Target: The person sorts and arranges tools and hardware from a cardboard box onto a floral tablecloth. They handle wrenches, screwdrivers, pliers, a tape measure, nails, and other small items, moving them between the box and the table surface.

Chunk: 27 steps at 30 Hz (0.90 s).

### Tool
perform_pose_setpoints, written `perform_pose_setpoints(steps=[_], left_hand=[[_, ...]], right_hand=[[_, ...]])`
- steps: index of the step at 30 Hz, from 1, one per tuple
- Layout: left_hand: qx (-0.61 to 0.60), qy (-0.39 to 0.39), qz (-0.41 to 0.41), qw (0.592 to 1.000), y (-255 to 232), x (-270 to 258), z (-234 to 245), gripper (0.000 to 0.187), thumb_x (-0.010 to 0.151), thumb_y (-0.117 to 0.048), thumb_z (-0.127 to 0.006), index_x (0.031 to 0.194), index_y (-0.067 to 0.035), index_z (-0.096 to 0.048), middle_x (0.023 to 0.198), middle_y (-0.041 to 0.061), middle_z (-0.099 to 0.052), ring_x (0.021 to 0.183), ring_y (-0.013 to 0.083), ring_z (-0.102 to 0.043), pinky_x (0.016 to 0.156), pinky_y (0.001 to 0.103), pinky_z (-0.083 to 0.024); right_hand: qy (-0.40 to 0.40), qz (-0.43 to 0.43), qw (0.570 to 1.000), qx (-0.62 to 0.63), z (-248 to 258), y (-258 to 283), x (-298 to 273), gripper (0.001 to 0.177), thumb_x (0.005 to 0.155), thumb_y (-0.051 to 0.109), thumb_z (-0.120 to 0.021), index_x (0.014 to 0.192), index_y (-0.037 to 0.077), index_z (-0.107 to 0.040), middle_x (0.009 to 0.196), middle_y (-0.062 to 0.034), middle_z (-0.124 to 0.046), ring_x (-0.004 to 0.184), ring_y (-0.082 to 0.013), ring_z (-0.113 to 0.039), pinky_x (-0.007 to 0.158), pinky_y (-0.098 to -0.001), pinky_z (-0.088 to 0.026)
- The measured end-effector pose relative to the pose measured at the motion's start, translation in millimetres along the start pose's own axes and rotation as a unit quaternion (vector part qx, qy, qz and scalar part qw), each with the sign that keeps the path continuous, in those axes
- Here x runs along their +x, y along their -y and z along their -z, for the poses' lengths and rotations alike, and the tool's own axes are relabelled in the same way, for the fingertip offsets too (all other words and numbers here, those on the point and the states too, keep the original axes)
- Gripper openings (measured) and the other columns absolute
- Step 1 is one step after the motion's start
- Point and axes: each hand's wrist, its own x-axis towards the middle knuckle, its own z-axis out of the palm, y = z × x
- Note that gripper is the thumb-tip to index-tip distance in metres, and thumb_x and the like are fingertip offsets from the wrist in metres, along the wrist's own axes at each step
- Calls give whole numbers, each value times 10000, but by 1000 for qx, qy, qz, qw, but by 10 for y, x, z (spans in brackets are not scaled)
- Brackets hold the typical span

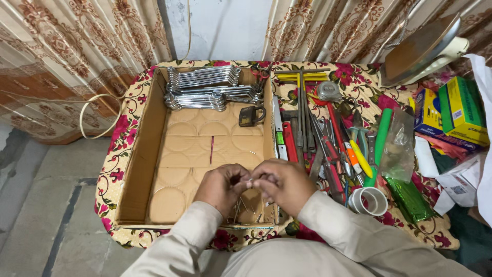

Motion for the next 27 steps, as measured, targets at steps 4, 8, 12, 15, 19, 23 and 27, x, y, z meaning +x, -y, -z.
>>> perform_pose_setpoints(steps=[4,8,12,15,19,23,27], left_hand=[[-26,4,-63,998,-163,-50,-109,114,844,-139,-788,940,-78,-782,859,84,-777,758,168,-692,741,327,-564],[-32,35,-91,995,-249,-82,-212,153,870,-131,-766,1008,-76,-803,922,103,-774,813,186,-727,770,324,-574],[1,-6,-13,1000,-158,-64,-171,273,854,-151,-736,1123,-104,-738,941,90,-787,822,197,-752,792,306,-576],[82,-27,39,995,-8,-104,-10,216,880,-197,-742,1064,-85,-745,893,114,-781,778,212,-752,754,326,-576],[70,-25,86,993,150,-198,77,172,888,-194,-719,995,-60,-738,829,112,-791,731,214,-758,723,335,-580],[32,-15,132,991,172,-196,38,176,897,-204,-703,979,-51,-734,787,121,-791,710,209,-751,709,334,-581],[73,-32,117,990,149,-164,34,198,886,-225,-733,981,-51,-747,809,109,-772,710,194,-722,716,327,-563]], right_hand=[[-42,-72,996,46,178,-80,-169,153,918,95,-684,1058,61,-738,832,-45,-766,631,-84,-681,527,-254,-535],[-83,-32,992,85,379,-308,-376,144,915,99,-709,1044,38,-733,828,-32,-746,679,-81,-674,574,-250,-557],[-217,17,973,-78,962,-610,-803,196,909,192,-715,1074,90,-746,796,-51,-760,696,-88,-695,641,-252,-578],[-279,-72,925,-247,1397,-851,-1141,245,871,239,-725,1069,97,-746,875,-61,-758,688,-155,-707,655,-324,-557],[-258,-198,877,-354,1663,-1226,-1408,258,886,272,-742,1095,121,-737,961,-97,-763,779,-269,-750,755,-390,-590],[-212,-172,884,-380,1647,-1536,-1433,311,816,247,-718,1104,132,-732,1031,-111,-747,925,-307,-725,812,-417,-571],[-149,-195,877,-413,1578,-1619,-1362,254,844,284,-732,1080,191,-753,1051,-69,-735,937,-280,-731,841,-405,-581]])
